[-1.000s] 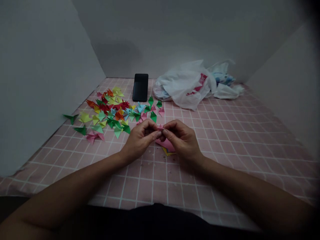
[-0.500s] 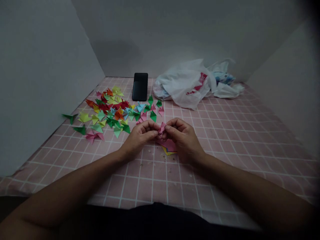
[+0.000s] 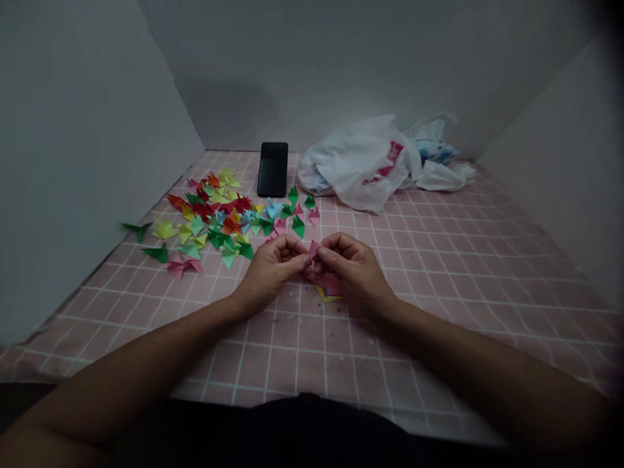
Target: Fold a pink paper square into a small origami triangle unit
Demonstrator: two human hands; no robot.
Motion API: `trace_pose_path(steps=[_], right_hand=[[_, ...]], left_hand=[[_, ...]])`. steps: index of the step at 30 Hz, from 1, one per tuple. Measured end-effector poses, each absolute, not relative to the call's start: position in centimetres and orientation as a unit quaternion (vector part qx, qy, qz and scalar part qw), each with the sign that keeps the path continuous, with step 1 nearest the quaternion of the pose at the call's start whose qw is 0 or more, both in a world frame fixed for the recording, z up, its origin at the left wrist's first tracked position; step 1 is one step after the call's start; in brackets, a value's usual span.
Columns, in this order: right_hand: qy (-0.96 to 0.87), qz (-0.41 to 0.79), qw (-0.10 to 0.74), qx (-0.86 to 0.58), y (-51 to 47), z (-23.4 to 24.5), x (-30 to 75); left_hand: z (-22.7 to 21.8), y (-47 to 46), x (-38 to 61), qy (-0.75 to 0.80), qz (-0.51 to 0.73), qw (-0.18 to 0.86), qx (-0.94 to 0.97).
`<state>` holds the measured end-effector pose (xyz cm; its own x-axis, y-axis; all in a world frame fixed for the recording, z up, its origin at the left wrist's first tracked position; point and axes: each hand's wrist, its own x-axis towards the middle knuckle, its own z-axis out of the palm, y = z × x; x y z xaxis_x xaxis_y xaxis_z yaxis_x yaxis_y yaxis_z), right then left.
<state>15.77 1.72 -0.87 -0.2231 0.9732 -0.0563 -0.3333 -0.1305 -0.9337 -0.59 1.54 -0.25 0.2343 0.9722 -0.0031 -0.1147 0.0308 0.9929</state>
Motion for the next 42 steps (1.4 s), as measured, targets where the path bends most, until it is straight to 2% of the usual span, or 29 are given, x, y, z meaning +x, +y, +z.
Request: trace_pose_path(steps=[10,14,21,27,37,42], right_hand=[[-0.579,0.518,0.468,-0.422,1.27,-0.83,15.73],[-0.581,0.545,0.465,-0.387,1.14,-0.84,15.80],[-0.541,0.599,0.471,-0.356,1.16,-0.99,15.50],[-0.553,0.544,0.513,-0.368,1.43,-0.92,15.61],[-0.569,0.539,0.487,-0.386,1.41,-0.34,15.96],[-0.572,0.546,0.474,-0.386,1.36,-0.69,15.93]], left_hand=[[-0.21,1.35,-0.79,0.451,0.479,0.368,0.657],[-0.27,1.18,-0.97,0.458,0.476,0.230,0.715],[-0.41,1.25,-1.05,0.431,0.480,0.179,0.743],[-0.13,1.09,-0.95,0.410,0.483,0.231,0.738],[0.44,0.96,-1.17,0.392,0.465,0.394,0.689],[0.21,1.28,-0.92,0.398,0.461,0.513,0.605]])
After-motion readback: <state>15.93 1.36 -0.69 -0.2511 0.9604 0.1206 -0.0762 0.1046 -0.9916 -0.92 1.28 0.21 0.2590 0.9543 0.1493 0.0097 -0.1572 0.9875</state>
